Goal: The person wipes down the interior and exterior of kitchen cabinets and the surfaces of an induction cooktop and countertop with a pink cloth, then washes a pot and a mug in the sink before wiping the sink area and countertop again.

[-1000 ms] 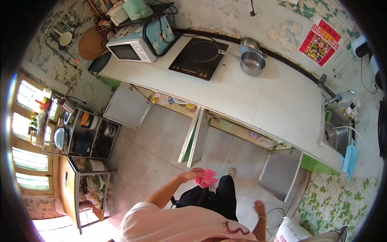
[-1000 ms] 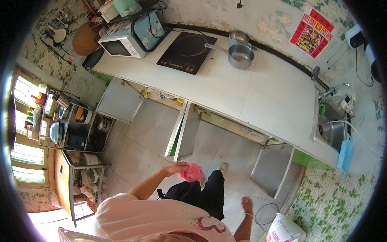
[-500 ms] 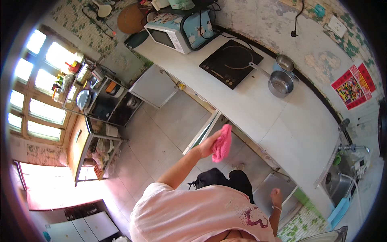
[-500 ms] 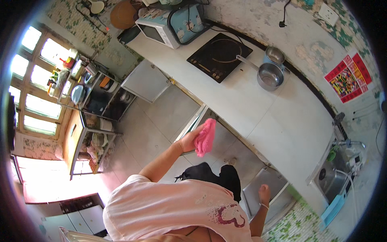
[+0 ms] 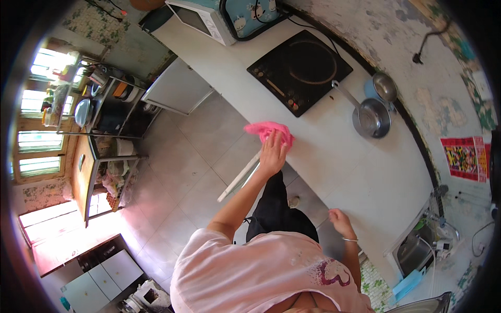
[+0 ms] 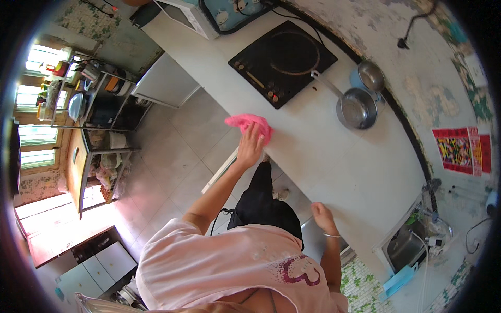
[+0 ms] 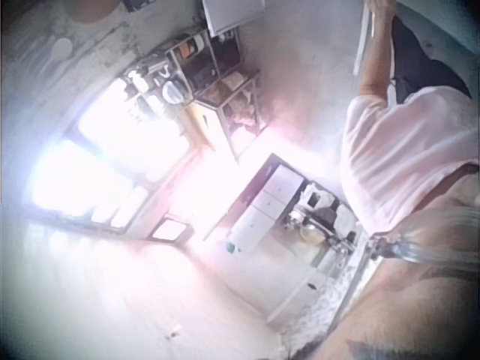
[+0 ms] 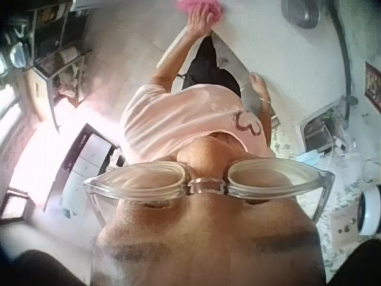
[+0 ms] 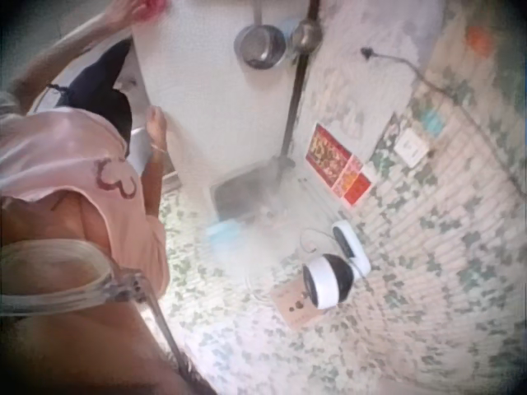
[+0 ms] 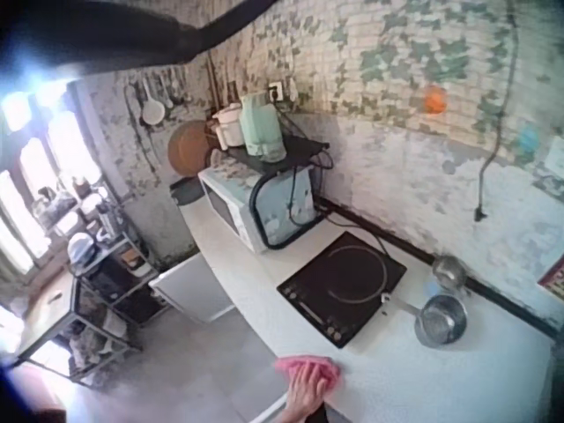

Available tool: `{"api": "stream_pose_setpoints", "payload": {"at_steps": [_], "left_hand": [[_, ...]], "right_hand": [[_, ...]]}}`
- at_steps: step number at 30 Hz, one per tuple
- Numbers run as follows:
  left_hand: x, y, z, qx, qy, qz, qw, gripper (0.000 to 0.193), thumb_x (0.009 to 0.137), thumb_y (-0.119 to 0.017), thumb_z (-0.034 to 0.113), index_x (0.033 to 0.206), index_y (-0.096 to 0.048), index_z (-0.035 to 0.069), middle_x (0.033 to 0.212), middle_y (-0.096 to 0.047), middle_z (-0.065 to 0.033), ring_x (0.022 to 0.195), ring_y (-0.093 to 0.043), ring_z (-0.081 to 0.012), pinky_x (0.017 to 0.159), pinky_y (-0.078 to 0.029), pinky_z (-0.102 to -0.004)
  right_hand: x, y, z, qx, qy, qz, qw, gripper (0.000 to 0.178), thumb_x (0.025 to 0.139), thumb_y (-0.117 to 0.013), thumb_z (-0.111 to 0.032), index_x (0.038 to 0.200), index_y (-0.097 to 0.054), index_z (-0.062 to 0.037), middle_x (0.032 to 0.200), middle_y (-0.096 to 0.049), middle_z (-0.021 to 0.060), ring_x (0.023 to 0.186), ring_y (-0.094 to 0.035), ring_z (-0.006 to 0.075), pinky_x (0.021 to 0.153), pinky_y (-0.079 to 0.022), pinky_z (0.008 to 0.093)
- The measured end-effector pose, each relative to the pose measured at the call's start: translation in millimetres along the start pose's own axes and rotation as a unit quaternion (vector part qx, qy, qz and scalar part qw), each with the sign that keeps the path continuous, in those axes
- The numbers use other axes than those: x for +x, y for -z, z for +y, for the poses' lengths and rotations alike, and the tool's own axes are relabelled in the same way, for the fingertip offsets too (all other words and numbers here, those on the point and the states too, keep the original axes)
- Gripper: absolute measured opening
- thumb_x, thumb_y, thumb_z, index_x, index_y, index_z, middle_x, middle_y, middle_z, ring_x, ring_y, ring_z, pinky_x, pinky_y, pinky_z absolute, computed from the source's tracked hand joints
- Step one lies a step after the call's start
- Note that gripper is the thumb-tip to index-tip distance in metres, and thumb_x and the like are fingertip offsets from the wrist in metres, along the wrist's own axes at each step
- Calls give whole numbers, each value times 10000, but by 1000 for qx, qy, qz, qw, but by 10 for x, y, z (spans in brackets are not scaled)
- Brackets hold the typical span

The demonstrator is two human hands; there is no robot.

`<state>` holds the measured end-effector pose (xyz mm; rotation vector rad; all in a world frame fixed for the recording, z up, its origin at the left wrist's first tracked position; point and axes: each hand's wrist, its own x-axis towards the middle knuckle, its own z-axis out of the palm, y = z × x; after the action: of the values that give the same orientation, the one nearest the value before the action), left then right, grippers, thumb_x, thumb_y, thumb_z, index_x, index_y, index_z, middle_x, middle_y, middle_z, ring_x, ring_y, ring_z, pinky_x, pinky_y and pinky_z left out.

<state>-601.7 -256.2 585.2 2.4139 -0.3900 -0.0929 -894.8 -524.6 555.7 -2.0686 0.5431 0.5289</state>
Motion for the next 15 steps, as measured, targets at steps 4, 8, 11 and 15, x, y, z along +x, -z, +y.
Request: {"api": "stream_pose_setpoints", "payload": {"at_steps": [4,8,11,15], "left_hand": [[680,-136,-648,78,2,16,997,505,898,-446,277,1339,-367,44,1408,-302,-204,1307,-279,-338,1081,-211,-428],[1711,167,-1386,183,54,162,968,500,892,-451,293,1336,-393,70,1393,-352,-166,1286,-324,-325,1065,-239,-429],[2689,557,-2140,268,-15,130,955,506,881,-469,309,1335,-401,96,1406,-336,-155,1297,-310,-309,1066,-242,-420],[3975,789,-2197,220,-195,-84,952,520,863,-493,314,1345,-389,151,1421,-299,-139,1312,-272,-310,1067,-231,-455]], "right_hand": [[262,72,-251,6,-56,-24,998,241,899,-516,-227,996,-583,-17,773,-620,53,708,-588,137,666,-476,275],[151,206,-97,-45,-119,-20,992,259,895,-508,-232,985,-579,0,781,-629,71,696,-609,156,634,-486,285],[267,192,-172,55,-187,18,981,262,897,-494,-232,974,-576,4,778,-635,91,672,-622,171,605,-491,286],[409,89,-617,162,-249,55,953,253,899,-488,-227,946,-574,6,734,-632,93,646,-621,169,583,-488,280]]}}
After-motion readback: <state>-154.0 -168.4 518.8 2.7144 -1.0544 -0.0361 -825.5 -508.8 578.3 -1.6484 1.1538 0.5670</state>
